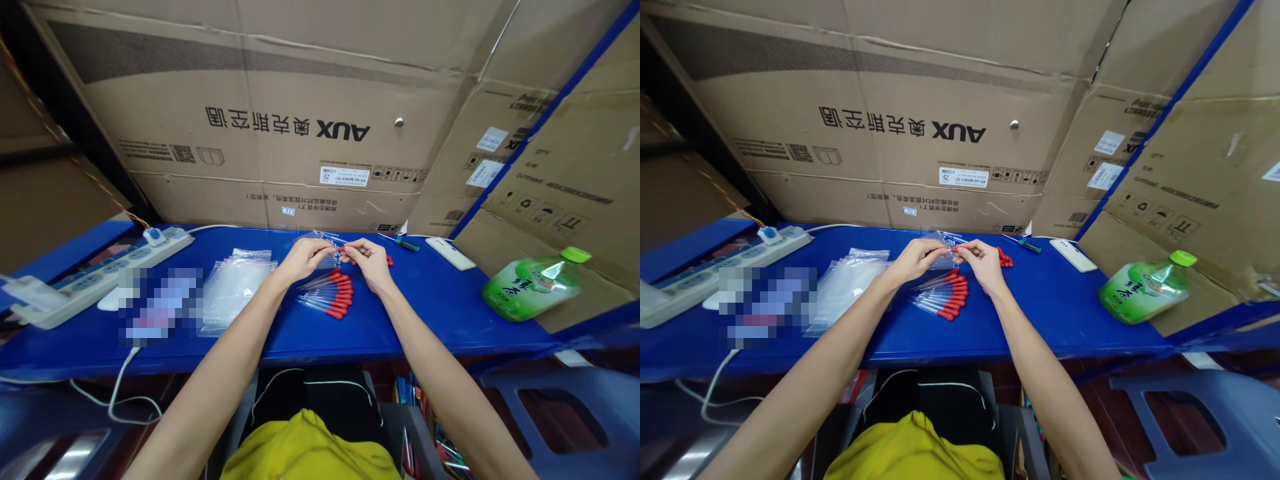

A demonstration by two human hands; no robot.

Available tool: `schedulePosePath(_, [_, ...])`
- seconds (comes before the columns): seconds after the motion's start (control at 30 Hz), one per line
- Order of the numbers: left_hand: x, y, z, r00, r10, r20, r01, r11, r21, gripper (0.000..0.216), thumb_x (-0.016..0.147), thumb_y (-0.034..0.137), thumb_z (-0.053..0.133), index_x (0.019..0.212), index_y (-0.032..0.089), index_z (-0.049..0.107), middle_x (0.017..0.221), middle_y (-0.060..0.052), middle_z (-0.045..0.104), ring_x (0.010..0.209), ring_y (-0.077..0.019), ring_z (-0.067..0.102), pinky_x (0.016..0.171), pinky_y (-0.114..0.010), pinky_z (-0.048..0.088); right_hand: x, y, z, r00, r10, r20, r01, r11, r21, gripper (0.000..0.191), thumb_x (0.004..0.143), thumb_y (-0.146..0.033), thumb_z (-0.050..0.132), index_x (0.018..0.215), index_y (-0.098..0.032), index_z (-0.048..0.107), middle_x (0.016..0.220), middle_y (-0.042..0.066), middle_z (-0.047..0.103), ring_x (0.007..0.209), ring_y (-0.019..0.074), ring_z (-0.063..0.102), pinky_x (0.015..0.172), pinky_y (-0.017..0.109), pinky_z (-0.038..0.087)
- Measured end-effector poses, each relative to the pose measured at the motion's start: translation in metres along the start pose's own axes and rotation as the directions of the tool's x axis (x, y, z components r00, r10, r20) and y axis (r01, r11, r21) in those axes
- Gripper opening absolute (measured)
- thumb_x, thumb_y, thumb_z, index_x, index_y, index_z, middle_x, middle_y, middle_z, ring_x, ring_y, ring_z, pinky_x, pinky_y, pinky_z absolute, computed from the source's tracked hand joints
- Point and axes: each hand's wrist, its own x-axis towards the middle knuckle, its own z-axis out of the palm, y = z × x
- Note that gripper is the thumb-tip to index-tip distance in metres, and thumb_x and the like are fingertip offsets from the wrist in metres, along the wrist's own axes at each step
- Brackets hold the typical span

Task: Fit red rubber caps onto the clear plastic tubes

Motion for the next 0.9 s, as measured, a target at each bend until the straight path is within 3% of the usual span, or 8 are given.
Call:
schedulePosePath(0.3, [0.0011,-0.0005,0.0019,0.999,0.04,-0.007,-0.04,0.999,-0.005,0.035,0.105,0.036,0.05,0.091,0.015,0.075,0.088,-0.007,0.076,0.079,-0.0177,0.066,0.075,-0.028,0.045,0.0004,0.0007,0.001,1.0,0.004,0.02,-0.004,1.0,-0.003,0.043,0.072,-0.058,0.085,0.087,-0.02,0.071,0.076,0.005,0.078,0.069,0.0217,0.075,0.073,0.036,0.062])
schedulePosePath(0.53, [0.0011,-0.0047,0.0047,0.991,0.026,-0.134,-0.015,0.996,0.084,0.035,0.102,0.044,0.056,0.102,0.017,0.079,0.089,-0.008,0.075,0.074,-0.0172,0.063,0.071,-0.029,0.044,0.0031,-0.0022,-0.0026,1.0,0.006,0.014,-0.006,1.0,0.002,0.046,0.072,-0.058,0.084,0.094,-0.021,0.07,0.079,0.004,0.078,0.07,0.0192,0.074,0.072,0.033,0.061])
schedulePosePath(0.77, [-0.0004,-0.0019,-0.0012,0.997,-0.057,-0.053,0.057,0.998,0.01,0.044,0.105,0.046,0.047,0.095,0.018,0.079,0.091,-0.006,0.078,0.077,-0.0182,0.067,0.07,-0.028,0.043,0.0017,-0.0044,-0.0028,1.0,0.004,0.005,-0.004,1.0,-0.027,0.042,0.073,-0.056,0.085,0.087,-0.02,0.07,0.078,0.004,0.077,0.071,0.0196,0.073,0.071,0.033,0.06])
schedulePosePath(0.9, [0.0005,0.0005,-0.0022,0.998,-0.033,-0.061,0.031,0.999,-0.032,0.041,0.105,0.042,0.048,0.094,0.016,0.078,0.092,-0.007,0.078,0.081,-0.0189,0.067,0.074,-0.028,0.045,0.0004,-0.004,-0.0004,1.0,-0.005,0.003,0.005,1.0,-0.005,0.042,0.072,-0.056,0.085,0.086,-0.02,0.07,0.077,0.004,0.077,0.07,0.0196,0.073,0.071,0.033,0.06])
